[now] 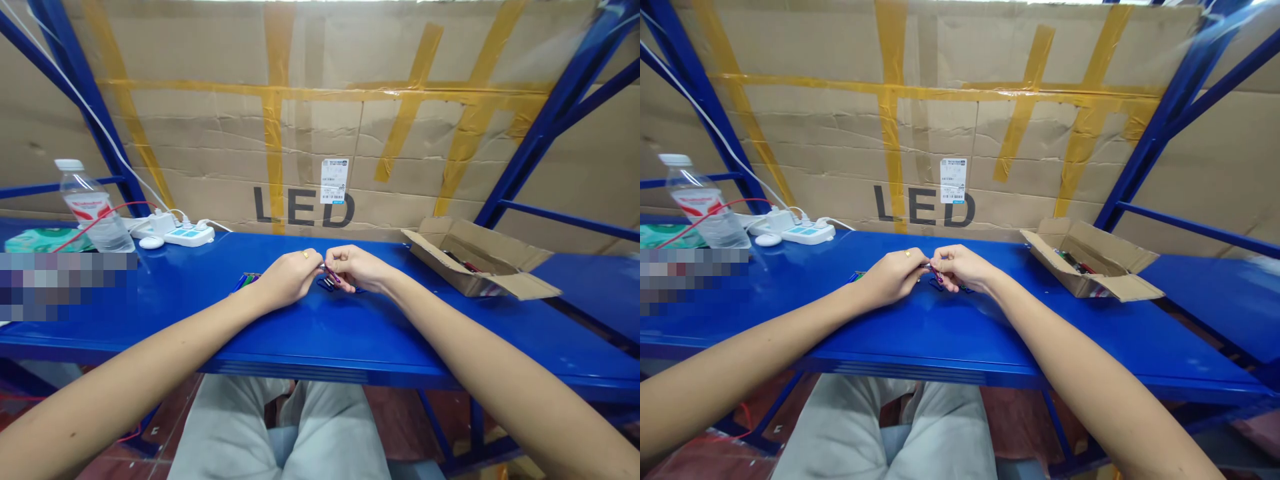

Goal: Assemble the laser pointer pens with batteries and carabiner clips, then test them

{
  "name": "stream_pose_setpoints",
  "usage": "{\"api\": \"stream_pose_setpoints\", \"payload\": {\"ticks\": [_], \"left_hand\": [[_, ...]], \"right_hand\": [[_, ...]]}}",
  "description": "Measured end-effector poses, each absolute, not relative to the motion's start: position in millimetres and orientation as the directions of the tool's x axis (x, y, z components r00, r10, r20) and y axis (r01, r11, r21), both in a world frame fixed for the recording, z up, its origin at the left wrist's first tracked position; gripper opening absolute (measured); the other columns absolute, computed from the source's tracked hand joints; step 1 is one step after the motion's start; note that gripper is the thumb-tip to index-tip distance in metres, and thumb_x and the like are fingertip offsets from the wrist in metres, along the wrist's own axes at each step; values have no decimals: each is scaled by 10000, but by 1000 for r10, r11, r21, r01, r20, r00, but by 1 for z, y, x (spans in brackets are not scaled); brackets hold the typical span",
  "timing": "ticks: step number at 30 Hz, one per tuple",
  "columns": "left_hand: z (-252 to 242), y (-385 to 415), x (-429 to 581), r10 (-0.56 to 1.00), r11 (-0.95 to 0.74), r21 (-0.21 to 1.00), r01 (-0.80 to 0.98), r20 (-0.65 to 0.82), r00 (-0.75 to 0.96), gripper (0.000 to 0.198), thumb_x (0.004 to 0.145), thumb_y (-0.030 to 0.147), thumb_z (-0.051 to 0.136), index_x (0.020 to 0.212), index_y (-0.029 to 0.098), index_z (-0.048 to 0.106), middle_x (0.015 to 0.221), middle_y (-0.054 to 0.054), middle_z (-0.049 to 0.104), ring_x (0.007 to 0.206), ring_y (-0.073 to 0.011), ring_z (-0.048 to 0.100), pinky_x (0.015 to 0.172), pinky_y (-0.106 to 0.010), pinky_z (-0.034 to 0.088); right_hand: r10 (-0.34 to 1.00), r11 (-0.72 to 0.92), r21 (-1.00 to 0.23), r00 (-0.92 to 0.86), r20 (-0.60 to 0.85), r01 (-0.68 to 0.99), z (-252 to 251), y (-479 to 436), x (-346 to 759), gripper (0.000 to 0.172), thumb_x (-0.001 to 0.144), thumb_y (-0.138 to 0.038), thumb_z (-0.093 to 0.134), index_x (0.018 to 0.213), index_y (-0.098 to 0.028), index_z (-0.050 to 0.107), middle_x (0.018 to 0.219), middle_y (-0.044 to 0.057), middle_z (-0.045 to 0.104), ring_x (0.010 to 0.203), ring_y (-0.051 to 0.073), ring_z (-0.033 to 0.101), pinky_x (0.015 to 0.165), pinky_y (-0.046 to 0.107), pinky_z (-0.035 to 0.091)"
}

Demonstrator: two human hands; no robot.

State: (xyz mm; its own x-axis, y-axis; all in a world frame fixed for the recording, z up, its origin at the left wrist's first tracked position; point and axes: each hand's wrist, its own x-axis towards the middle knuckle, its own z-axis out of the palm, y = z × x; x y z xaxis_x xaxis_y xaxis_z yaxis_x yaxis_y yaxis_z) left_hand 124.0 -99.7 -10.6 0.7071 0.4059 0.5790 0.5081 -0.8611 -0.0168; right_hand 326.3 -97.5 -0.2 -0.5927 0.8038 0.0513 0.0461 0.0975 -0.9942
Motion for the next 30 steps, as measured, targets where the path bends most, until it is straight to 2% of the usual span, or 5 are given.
{"api": "stream_pose_setpoints", "payload": {"ticks": [4,11,17,20,30], "left_hand": [[-8,-100,123,398,-869,12,494,611,685,156,964,237,419,909,174,551,867,-78,643,782,-197,607,698,-291,419],[-5,-105,123,529,-840,218,498,538,656,108,951,274,463,970,199,539,907,-45,659,793,-187,613,692,-286,415],[-1,-108,127,599,-801,365,475,481,640,317,999,300,300,857,175,555,837,-49,619,780,-185,573,739,-312,413],[-2,-104,128,647,-757,478,445,453,613,352,997,323,309,778,175,542,755,-19,599,722,-162,553,710,-292,405],[-5,-100,127,679,-711,589,385,432,593,162,886,292,544,832,155,612,773,-11,646,711,-148,562,656,-265,400]], "right_hand": [[806,155,-987,-584,96,52,3,-98,328,282,776,-364,715,725,-183,505,507,-45,567,373,89,506,351,190,386],[785,356,-909,-597,167,215,15,-106,328,302,822,-415,667,714,-184,504,514,-37,593,403,100,545,401,211,436],[786,433,-859,-582,211,274,17,-106,330,290,829,-411,649,710,-182,518,523,-28,597,415,106,553,406,218,443],[781,465,-834,-582,227,299,16,-105,330,265,836,-389,637,717,-177,532,540,-28,599,425,106,559,412,217,455],[792,391,-874,-589,160,289,10,-105,328,277,829,-378,648,691,-182,511,464,-36,581,362,105,531,369,206,432]]}}
